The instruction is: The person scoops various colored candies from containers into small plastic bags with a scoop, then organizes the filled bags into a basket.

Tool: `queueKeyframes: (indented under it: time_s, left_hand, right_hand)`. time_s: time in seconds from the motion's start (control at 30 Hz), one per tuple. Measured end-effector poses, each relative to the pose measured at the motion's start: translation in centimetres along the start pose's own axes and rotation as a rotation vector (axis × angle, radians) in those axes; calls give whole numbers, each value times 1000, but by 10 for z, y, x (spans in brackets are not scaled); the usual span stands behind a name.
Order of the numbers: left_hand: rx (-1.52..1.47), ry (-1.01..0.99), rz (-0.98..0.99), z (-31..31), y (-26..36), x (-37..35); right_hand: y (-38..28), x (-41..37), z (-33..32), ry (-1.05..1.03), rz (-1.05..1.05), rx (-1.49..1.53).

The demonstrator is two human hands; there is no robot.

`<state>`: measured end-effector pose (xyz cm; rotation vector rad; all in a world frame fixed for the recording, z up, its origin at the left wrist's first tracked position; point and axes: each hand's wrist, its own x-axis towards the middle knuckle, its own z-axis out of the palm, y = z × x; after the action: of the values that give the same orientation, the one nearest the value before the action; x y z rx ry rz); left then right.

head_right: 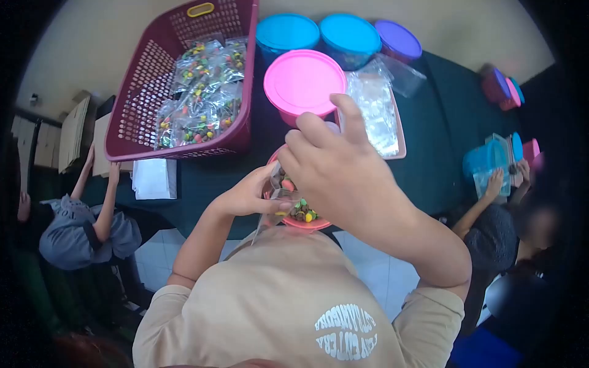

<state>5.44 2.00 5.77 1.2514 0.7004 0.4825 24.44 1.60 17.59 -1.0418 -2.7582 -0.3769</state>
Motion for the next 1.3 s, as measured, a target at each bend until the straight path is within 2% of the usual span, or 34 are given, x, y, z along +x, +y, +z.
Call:
queueKeyframes:
  time_s: [0.03, 0.1, 0.17, 0.23, 0.3, 0.33, 0.37, 0.4, 0.43, 0.5, 0.57, 0.63, 0.73, 0.77, 0.83, 0.87, 0.9, 0.97, 1.0, 1.07, 1.13, 1.2, 1.3]
  left_hand:
    - [-83, -38, 101, 0, -1, 2]
    - [-111, -61, 132, 6, 8, 6]
    - [1, -51, -31, 18, 27, 11]
    - [71, 19, -25, 26, 21, 23]
    - [111, 121, -279, 31, 16, 32]
    - [205, 111, -163, 30, 4, 36]
    - [203, 145, -161, 28, -7, 35]
    - [265, 196, -144, 31, -10, 31]
    - [327, 239, -132, 34, -13, 27]
    - [297, 324, -161, 37, -20, 18]
    - [312, 577, -10, 42, -28, 9]
    - [190, 770, 74, 51, -34, -2]
    - [50, 1005, 291, 69, -37, -16]
    - [51, 1033, 300, 74, -38, -20]
    - [264, 1234, 386, 88, -36, -28]
    - [304, 1227, 357, 97, -31, -34]
    - [121, 1150, 420, 100, -33, -39]
    - [-151, 1135, 527, 106, -31, -39]
    - [-144, 1154, 528, 107, -33, -43]
    - [-328, 1219, 606, 107, -39, -50]
    - [-339, 1249, 622, 109, -41, -55]
    - [-392, 1268, 676, 108, -41, -52]
    - [-246, 1329, 652, 105, -59, -45]
  right_hand:
    - [5, -1, -8, 81, -16, 16]
    - [13, -6, -13, 71, -61, 19]
    - [23, -15, 5, 6, -41, 178]
    - [46, -23, 39, -86, 8, 361]
    - [65, -34, 70, -125, 15, 471]
    - [72, -42, 81, -113, 93, 542]
    - [80, -49, 89, -105, 173, 617]
    - [88, -55, 94, -7, 182, 635]
    - [98, -61, 96, -8, 162, 651]
    - [111, -71, 102, 23, 258, 639]
    - [108, -77, 110, 56, 241, 620]
    - [101, -74, 114, 133, 204, 533]
    - [87, -74, 141, 181, 44, 453]
    - [85, -73, 145, 227, -27, 391]
    - [85, -75, 149, 300, -48, 405]
    - [87, -77, 152, 366, -22, 410]
    - [89, -81, 156, 425, 10, 423]
    - [99, -86, 151, 371, -22, 480]
    - [108, -93, 145, 296, 67, 476]
    - [129, -114, 129, 145, 215, 457]
    - [144, -134, 126, 67, 276, 442]
    - [154, -155, 128, -375, 390, 309]
    - [152, -190, 173, -471, 333, 312]
